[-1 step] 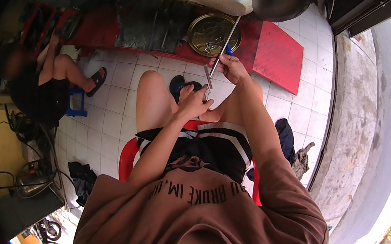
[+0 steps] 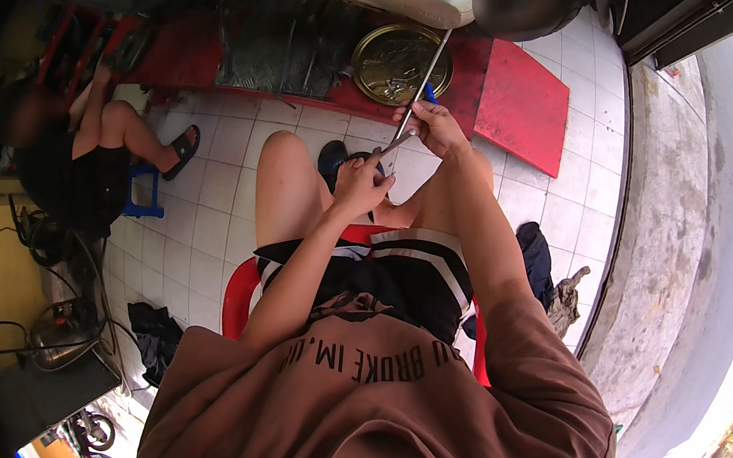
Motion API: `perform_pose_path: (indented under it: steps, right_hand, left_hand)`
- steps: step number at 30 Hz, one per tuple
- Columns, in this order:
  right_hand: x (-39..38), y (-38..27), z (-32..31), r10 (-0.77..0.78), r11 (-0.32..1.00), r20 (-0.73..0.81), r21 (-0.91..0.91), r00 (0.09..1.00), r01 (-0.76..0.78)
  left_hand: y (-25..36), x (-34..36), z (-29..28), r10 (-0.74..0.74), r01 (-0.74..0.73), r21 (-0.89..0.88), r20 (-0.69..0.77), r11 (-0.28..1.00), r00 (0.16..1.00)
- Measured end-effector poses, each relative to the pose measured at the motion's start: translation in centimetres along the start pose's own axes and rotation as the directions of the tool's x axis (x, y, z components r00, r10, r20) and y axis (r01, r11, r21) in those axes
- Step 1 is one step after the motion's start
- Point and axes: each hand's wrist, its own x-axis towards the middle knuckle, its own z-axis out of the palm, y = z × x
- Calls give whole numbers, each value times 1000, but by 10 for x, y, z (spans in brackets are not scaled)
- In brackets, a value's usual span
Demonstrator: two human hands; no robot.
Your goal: The person uses a T-handle wrench to loosen and tighten bolts on the underside of a white motorcycle. They repeatedly adjust the tool and reposition their hands to access different fasteners while sitting on a stool in a workshop.
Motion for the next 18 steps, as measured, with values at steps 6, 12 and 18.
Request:
perform_pose_path:
  steps: [6,12,18]
  right_hand:
    - [-3,-5,-5,2,1000,-43,-4,999,-2]
    - [-1,-2,0,5,1000,-63,11,998,-5]
    - [-2,-2,-1,14,999,-28,47,1000,-13]
  left_hand:
    - [40,1,-38,221,-182,-218,168,959,961]
    - [-4,8,-9,-181,274,-565,216,778,959]
    - [20,0,-5,145,146,-847,252,511,957]
